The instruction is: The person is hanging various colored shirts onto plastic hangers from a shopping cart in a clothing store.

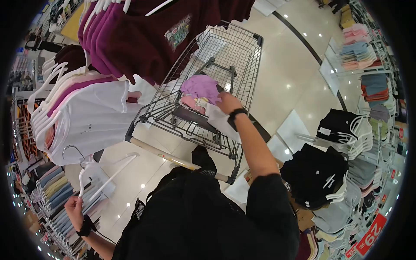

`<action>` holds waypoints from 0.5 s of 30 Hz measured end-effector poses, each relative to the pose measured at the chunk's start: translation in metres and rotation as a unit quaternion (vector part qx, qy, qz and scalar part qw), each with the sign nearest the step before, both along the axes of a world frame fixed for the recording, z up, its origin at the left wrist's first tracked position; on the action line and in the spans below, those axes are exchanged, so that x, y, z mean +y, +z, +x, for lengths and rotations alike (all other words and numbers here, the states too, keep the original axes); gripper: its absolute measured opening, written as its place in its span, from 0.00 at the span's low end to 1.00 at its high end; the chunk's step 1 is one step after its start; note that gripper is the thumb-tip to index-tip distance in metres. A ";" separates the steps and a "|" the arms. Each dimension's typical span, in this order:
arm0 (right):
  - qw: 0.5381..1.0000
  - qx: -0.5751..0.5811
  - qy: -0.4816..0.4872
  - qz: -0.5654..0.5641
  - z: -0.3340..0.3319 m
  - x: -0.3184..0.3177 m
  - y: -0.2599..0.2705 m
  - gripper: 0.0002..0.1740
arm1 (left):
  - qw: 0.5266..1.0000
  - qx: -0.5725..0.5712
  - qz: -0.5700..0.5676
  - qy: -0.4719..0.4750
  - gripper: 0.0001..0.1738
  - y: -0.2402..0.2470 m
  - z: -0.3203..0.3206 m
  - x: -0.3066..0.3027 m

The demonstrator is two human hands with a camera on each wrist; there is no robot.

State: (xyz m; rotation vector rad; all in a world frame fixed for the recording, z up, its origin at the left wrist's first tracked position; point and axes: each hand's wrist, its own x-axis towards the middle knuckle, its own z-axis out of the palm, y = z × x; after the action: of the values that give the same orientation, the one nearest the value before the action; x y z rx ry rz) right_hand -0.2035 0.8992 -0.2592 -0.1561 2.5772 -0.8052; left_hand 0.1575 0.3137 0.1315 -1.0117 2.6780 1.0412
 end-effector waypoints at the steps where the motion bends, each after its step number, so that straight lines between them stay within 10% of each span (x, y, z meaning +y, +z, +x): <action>1: 1.000 -0.006 0.005 -0.003 -0.008 -0.007 -0.031 0.24 | 1.000 0.000 0.007 0.006 0.14 0.000 -0.001 0.008; 7: 0.939 -0.288 0.085 0.169 -0.012 -0.013 -0.203 0.38 | 0.999 0.006 0.002 0.039 0.14 -0.007 0.015 0.044; 11: 0.878 -0.456 0.086 0.117 0.010 -0.029 -0.200 0.47 | 0.997 0.021 0.001 0.077 0.13 -0.016 0.035 0.055; 15: 0.923 -0.332 0.120 0.152 0.043 -0.023 -0.253 0.47 | 0.996 0.006 0.007 0.092 0.12 -0.022 0.023 0.065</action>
State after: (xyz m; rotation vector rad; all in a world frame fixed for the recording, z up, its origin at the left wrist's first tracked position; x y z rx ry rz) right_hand -0.1601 0.8757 -0.5119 -0.0801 1.9489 -0.2830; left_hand 0.1802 0.3782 0.1096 -1.2745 2.6221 1.0970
